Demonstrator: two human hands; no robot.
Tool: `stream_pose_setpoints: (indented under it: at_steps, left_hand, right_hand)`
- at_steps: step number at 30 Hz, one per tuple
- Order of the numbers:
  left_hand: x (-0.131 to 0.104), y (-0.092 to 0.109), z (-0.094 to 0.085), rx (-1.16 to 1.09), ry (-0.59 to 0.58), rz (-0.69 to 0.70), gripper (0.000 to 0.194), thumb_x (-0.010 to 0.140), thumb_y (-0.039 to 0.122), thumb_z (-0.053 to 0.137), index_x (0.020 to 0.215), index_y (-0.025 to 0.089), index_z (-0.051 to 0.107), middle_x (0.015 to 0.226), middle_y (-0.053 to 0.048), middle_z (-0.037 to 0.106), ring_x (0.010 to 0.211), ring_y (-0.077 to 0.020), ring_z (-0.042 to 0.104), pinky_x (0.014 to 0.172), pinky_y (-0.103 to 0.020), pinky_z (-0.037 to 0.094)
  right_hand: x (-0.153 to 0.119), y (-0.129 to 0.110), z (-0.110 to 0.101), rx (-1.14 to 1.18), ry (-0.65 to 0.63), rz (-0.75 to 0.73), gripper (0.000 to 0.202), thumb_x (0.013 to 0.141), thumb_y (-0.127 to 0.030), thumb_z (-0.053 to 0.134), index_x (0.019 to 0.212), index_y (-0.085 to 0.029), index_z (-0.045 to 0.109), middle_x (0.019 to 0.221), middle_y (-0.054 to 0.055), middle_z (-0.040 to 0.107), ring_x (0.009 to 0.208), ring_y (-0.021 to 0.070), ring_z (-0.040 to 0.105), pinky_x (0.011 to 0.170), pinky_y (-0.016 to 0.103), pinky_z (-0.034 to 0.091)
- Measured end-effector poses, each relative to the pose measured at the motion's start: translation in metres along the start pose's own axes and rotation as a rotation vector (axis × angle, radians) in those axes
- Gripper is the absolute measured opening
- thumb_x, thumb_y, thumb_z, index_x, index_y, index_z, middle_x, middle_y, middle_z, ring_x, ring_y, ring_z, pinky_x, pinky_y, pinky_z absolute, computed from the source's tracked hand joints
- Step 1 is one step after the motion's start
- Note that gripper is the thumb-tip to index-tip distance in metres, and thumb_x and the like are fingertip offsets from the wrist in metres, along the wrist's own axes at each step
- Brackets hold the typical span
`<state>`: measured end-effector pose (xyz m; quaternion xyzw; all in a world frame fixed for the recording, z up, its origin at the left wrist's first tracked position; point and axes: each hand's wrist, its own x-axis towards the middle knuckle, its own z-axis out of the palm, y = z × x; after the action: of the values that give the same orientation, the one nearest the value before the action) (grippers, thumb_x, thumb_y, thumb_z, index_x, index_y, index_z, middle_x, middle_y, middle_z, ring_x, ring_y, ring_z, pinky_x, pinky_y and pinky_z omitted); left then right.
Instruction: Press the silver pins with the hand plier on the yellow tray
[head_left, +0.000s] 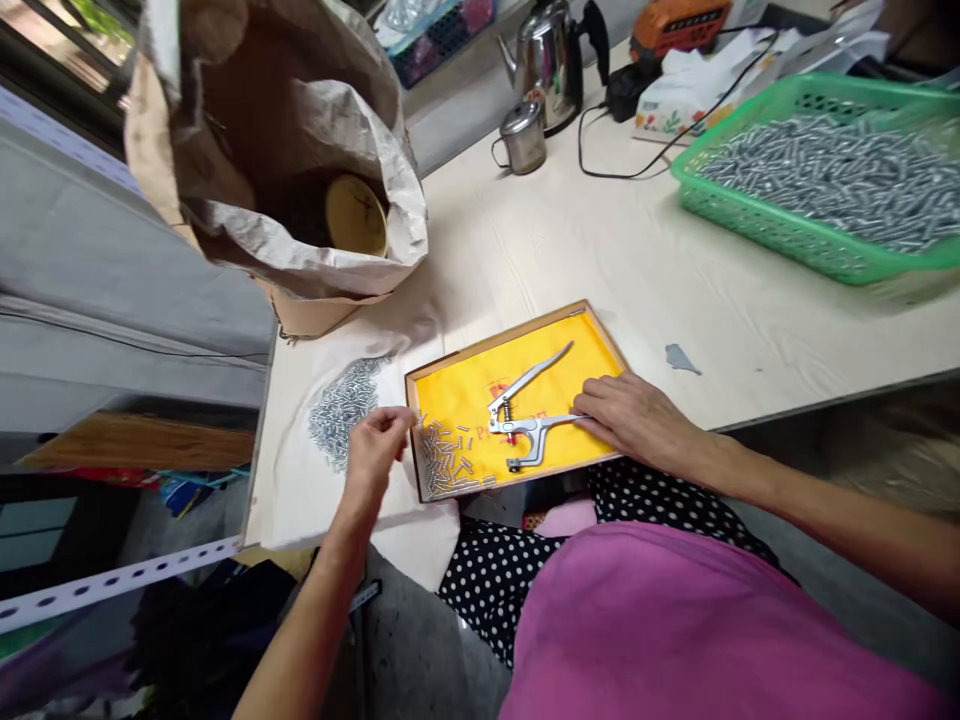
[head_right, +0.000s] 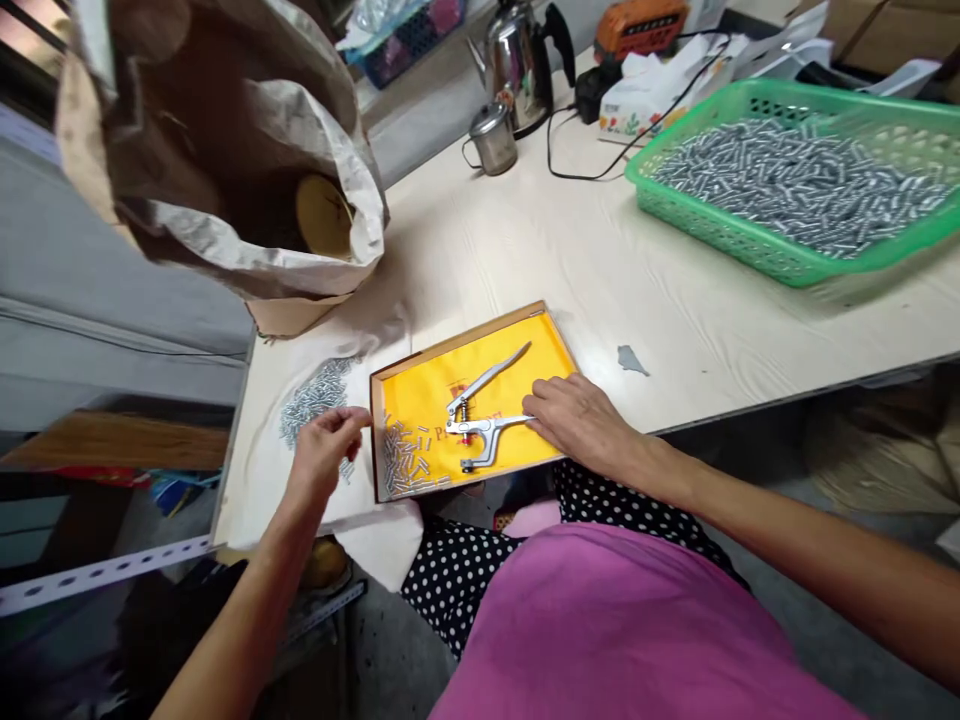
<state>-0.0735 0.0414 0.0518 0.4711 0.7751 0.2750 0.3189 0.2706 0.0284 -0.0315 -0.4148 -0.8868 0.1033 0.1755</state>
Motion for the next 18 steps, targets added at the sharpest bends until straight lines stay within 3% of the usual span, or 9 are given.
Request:
stream_pose_setpoints:
  at_steps: [3,7,11,18]
  left_hand:
    - [-0.038,0.02,0.047,-0.161,-0.216,-0.031,0.031,0.064,0.041,0.073,0.075,0.013,0.067,0.056,0.004,0.056,0.041,-0.0056,0.039,0.039,-0.019,0.029]
    - [-0.058,0.029,0.089,-0.247,-0.307,-0.117,0.037,0.06,0.046,0.077,0.073,0.014,0.066,0.051,0.005,0.053,0.037,-0.0054,0.038,0.036,-0.019,0.027]
    - [-0.057,0.027,0.103,-0.249,-0.306,-0.165,0.04,0.061,0.05,0.076,0.073,0.014,0.064,0.047,0.006,0.051,0.035,-0.0053,0.035,0.034,-0.019,0.026]
    - [-0.057,0.027,0.11,-0.169,-0.288,-0.198,0.038,0.062,0.048,0.076,0.071,0.014,0.064,0.044,0.004,0.052,0.035,-0.0065,0.039,0.036,-0.019,0.026]
  right_hand:
    - [0.006,0.003,-0.003,-0.062,-0.002,0.012,0.021,0.099,-0.023,0.048,0.084,-0.019,0.062,0.084,0.005,0.062,0.078,0.0186,0.052,0.071,0.033,0.028]
    - [0.019,0.012,-0.007,-0.149,0.035,0.01,0.021,0.098,-0.022,0.05,0.083,-0.019,0.064,0.082,0.005,0.063,0.079,0.0197,0.05,0.071,0.034,0.025]
    - [0.029,0.019,-0.007,-0.192,0.016,0.012,0.02,0.098,-0.02,0.051,0.084,-0.019,0.065,0.083,0.006,0.063,0.079,0.0201,0.049,0.071,0.034,0.023]
    - [0.027,0.021,-0.003,-0.217,0.014,0.014,0.017,0.098,-0.019,0.05,0.088,-0.019,0.065,0.085,0.006,0.062,0.08,0.0203,0.047,0.072,0.034,0.023]
